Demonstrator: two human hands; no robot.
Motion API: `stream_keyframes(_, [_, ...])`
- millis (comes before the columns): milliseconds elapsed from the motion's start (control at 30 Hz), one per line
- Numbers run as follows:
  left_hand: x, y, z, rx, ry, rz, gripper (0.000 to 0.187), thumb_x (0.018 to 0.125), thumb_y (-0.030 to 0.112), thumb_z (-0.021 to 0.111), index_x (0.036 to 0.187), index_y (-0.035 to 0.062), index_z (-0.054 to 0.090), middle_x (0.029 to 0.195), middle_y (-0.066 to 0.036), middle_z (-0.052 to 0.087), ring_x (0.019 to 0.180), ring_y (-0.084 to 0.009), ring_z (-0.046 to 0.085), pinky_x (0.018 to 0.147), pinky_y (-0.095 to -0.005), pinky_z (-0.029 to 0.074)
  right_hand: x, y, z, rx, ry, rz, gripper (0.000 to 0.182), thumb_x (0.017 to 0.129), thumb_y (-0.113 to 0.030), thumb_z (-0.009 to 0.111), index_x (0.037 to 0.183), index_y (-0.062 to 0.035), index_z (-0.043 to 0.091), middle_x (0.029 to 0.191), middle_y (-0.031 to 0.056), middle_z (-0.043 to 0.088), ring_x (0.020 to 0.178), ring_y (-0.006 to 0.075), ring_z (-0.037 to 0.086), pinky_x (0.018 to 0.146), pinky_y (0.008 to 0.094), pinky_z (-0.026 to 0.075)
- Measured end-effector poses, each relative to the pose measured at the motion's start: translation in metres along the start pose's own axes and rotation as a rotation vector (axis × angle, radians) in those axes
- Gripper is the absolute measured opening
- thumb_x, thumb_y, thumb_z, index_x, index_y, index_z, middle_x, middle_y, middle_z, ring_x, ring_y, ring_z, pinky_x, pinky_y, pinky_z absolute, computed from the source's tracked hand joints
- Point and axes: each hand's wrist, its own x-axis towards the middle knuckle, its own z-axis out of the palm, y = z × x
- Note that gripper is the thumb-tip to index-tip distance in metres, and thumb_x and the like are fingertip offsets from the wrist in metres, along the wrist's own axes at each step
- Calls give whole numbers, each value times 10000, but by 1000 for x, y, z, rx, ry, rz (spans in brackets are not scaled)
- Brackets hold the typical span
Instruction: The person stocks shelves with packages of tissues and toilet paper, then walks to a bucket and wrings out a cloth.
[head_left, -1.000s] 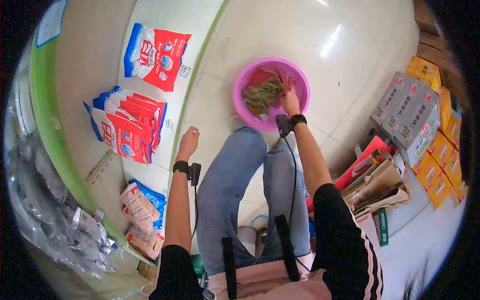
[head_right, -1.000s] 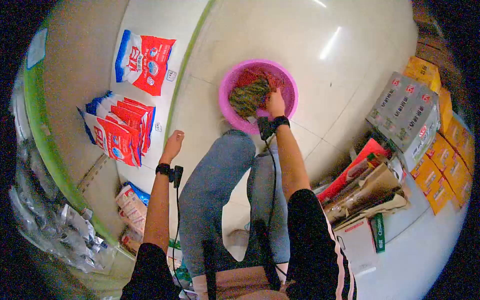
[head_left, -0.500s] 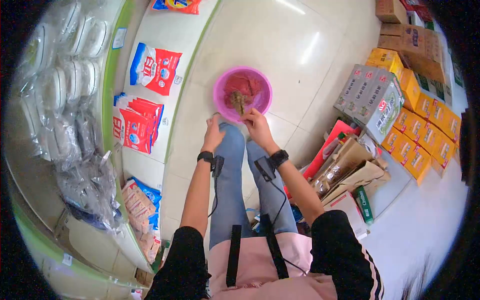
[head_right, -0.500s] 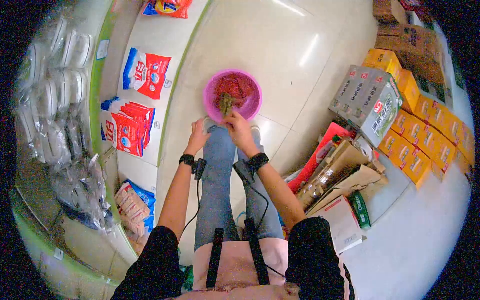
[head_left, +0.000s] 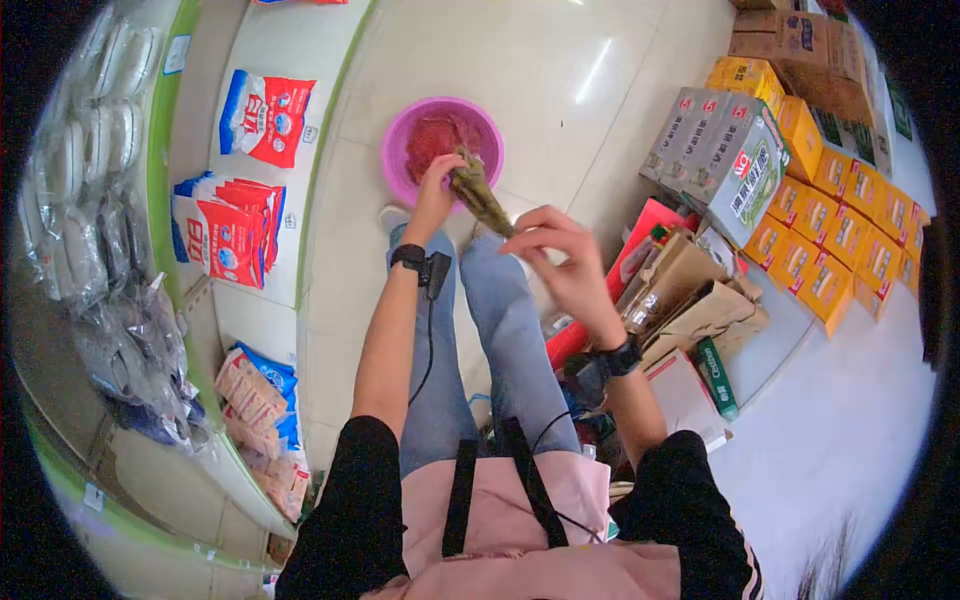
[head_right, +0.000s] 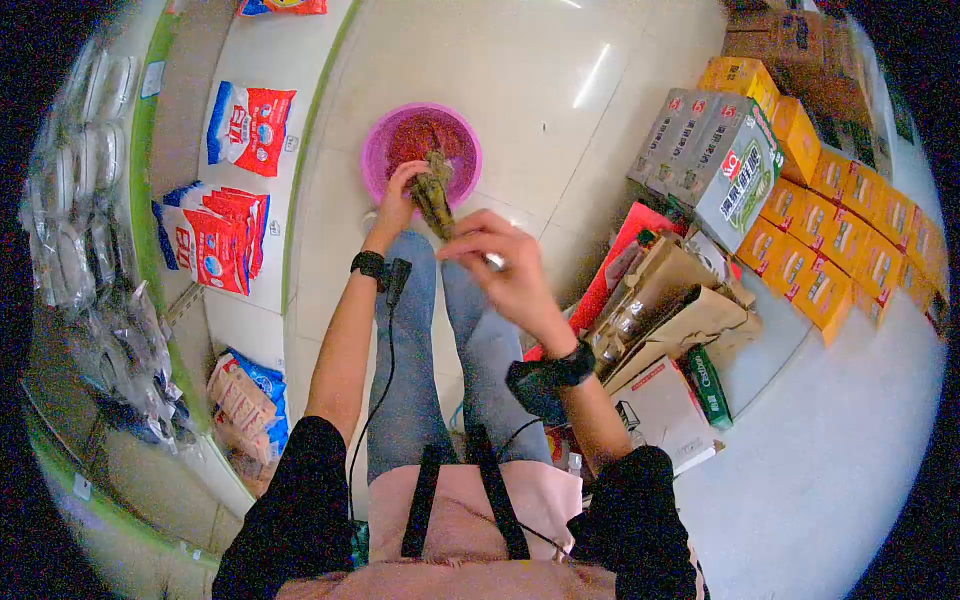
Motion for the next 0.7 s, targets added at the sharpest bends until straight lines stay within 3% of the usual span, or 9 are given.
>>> stream_keyframes(100, [1, 24, -4, -33, 26, -309, 353, 643, -153, 419, 942, 21, 492, 868, -97, 532, 873, -176, 500, 812, -250, 369, -19, 35, -21, 255, 289, 267, 130, 709, 40, 537, 801, -9, 615, 832, 54, 555, 737, 127, 530, 652, 247, 439])
stream_keyframes(200, [1, 67, 0, -85, 126, -248, 324, 655, -140, 392, 938, -3, 471, 847, -61, 526, 855, -139, 489, 791, -240, 371, -31, 82, -29, 238, 390, 543, 130, 765, -22, 515, 861, 10, 596, 872, 58, 560, 739, 108, 519, 654, 239, 442])
stream_keyframes(300, [-8, 90, 3, -50, 184, -221, 333, 652, -143, 390, 947, -5, 461, 849, -56, 518, 849, -136, 489, 787, -245, 376, -27, 139, -5, 389, 432, 510, 212, 795, -76, 490, 989, -21, 554, 930, 77, 553, 744, 119, 524, 648, 221, 435])
stream_keyframes(367, [-12, 99, 6, -38, 213, -226, 340, 650, -144, 386, 952, -5, 457, 848, -60, 516, 848, -136, 489, 785, -245, 376, -14, 151, 12, 513, 228, 784, 496, 833, -280, 457, 1253, -69, 298, 1163, 122, 425, 952, 194, 506, 783, 292, 411])
stream_keyframes(433, [-18, 102, 8, -61, 134, -279, 350, 673, -130, 396, 995, -5, 452, 934, -57, 498, 923, -149, 466, 836, -259, 362, 11, 151, 40, 966, 205, 924, 668, 818, -433, 442, 1312, -97, 144, 1298, 194, 213, 1045, 293, 441, 843, 396, 387])
stream_keyframes(467, [-21, 108, 9, -58, 128, -287, 350, 673, -130, 396, 995, -5, 452, 934, -57, 498, 923, -149, 466, 836, -259, 362, 27, 142, 56, 1213, 312, 1048, 578, 801, -446, 453, 1249, -120, 290, 1226, 128, 375, 975, 263, 492, 774, 417, 430])
stream_keyframes(500, [-22, 115, 9, -55, 157, -279, 347, 672, -134, 395, 990, -6, 452, 931, -57, 497, 915, -145, 469, 831, -259, 365, 37, 152, 70, 1219, 313, 1055, 578, 801, -446, 453, 1249, -120, 290, 1226, 128, 375, 975, 263, 492, 774, 417, 430])
stream_keyframes(567, [-26, 114, 5, -47, 187, -272, 344, 672, -138, 395, 985, -8, 452, 928, -58, 497, 907, -141, 472, 827, -260, 369, 52, 176, 96, 1751, 120, 674, 459, 813, -397, 457, 1140, -77, 414, 1083, 125, 502, 926, 237, 527, 760, 397, 448])
stream_keyframes(700, [-43, 74, -6, -290, 366, -423, 244, 773, -23, 412, 1007, 26, 458, 962, -66, 505, 917, -140, 480, 824, -287, 387, 63, 163, 114, 1663, 382, 792, 360, 873, -306, 391, 1120, -45, 412, 1081, 111, 502, 1019, 212, 460, 890, 353, 363])
